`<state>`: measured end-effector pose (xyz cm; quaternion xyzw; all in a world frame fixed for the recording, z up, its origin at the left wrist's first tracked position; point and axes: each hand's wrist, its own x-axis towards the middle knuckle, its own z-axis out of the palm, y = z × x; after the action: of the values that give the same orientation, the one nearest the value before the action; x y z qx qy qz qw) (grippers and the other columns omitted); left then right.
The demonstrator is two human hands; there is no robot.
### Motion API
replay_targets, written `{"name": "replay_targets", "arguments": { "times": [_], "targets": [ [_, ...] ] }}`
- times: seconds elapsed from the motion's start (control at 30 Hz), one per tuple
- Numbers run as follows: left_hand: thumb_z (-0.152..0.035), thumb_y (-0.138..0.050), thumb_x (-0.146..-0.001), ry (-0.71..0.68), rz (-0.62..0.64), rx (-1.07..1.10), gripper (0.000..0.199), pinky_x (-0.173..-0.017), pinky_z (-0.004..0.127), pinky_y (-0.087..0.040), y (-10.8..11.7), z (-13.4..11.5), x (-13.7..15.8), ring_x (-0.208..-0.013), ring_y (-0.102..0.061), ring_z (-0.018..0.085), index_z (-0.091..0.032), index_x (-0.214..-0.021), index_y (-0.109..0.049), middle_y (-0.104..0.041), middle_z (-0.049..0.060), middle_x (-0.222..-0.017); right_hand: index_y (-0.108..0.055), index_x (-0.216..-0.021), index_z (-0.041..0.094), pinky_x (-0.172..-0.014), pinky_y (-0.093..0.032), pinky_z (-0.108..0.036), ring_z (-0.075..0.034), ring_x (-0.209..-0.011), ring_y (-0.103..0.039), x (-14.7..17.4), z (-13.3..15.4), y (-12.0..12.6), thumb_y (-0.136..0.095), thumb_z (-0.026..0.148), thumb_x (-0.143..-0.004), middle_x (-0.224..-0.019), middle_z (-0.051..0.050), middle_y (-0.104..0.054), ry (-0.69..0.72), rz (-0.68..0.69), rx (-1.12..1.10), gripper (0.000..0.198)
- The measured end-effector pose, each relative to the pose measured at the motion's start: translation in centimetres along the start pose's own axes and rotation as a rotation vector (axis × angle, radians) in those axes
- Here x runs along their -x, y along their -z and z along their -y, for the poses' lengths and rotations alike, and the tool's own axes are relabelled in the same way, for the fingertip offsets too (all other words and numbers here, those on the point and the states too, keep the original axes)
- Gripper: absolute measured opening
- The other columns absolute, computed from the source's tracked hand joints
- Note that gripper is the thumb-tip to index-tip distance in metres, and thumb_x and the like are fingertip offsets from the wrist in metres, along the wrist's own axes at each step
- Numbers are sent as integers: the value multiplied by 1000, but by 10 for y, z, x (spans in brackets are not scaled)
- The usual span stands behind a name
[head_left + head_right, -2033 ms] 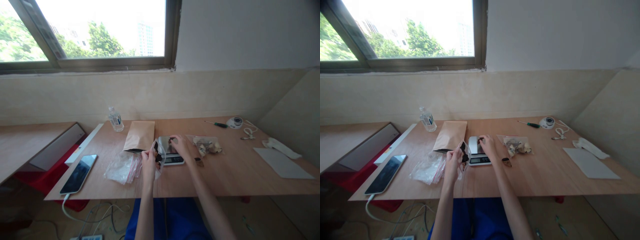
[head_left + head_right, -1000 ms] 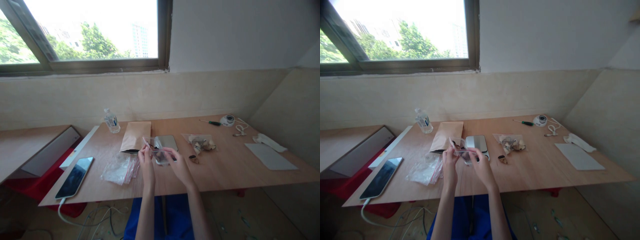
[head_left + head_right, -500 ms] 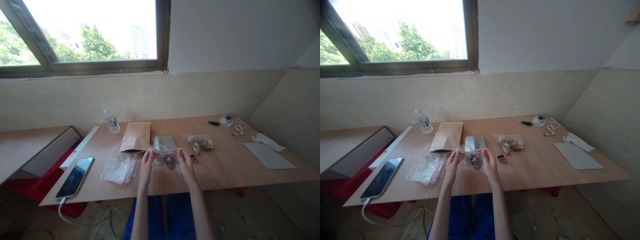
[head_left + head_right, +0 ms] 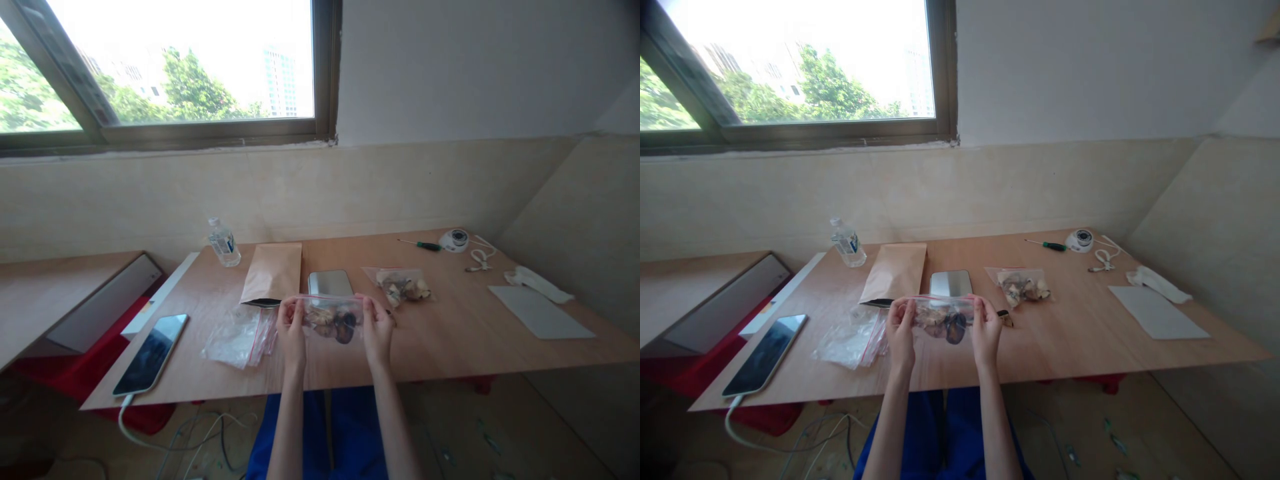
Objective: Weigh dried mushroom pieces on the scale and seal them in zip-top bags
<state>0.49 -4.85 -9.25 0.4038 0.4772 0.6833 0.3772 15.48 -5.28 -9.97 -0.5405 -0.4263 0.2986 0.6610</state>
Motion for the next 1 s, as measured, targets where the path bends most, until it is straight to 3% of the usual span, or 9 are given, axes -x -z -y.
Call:
{"name": "replay_targets", "arguments": {
  "times": [0.23, 0.37, 0.6, 0.8, 1.0],
  "targets": [
    [-43, -55, -80, 80, 122, -51, 26, -59, 19, -41, 13, 19, -5, -67, -52, 11, -17, -81, -58, -56, 0, -74, -58, -76, 18, -56, -52, -34, -25, -63, -66, -6, -25, 8, -57, 56, -74, -71, -10, -71, -135, 83, -30, 39],
    [-45, -56, -78, 117, 114, -75, 29, -57, 19, -43, 18, 32, -5, -69, -55, 12, -17, -84, -59, -59, 1, -77, -62, -76, 16, -69, -51, -36, -25, -70, -67, -10, -36, 17, -59, 54, -73, -71, -10, -71, -96, 131, 25, 39],
    [-46, -59, -75, 165, 141, -49, 30, -56, 19, -45, 24, 38, -8, -63, -57, 10, -17, -83, -59, -59, -1, -75, -66, -92, 15, -85, -47, -41, -25, -88, -66, -15, -43, 33, -53, 50, -81, -89, -12, -72, -49, 328, 31, 39],
    [-48, -63, -71, 227, 167, -54, 39, -46, 16, -42, 25, 40, -8, -60, -58, 10, -17, -93, -60, -63, 3, -81, -62, -88, 16, -80, -49, -38, -24, -85, -66, -14, -44, 31, -53, 48, -81, -87, -11, -71, -3, 258, 97, 35],
    [-48, -63, -70, 201, 156, -91, 35, -51, 18, -48, 29, 38, -9, -67, -62, 13, -17, -88, -62, -64, 3, -83, -60, -83, 17, -72, -51, -35, -22, -76, -66, -13, -47, 25, -56, 47, -78, -78, -9, -71, 3, 149, 78, 31]
  ]
}}
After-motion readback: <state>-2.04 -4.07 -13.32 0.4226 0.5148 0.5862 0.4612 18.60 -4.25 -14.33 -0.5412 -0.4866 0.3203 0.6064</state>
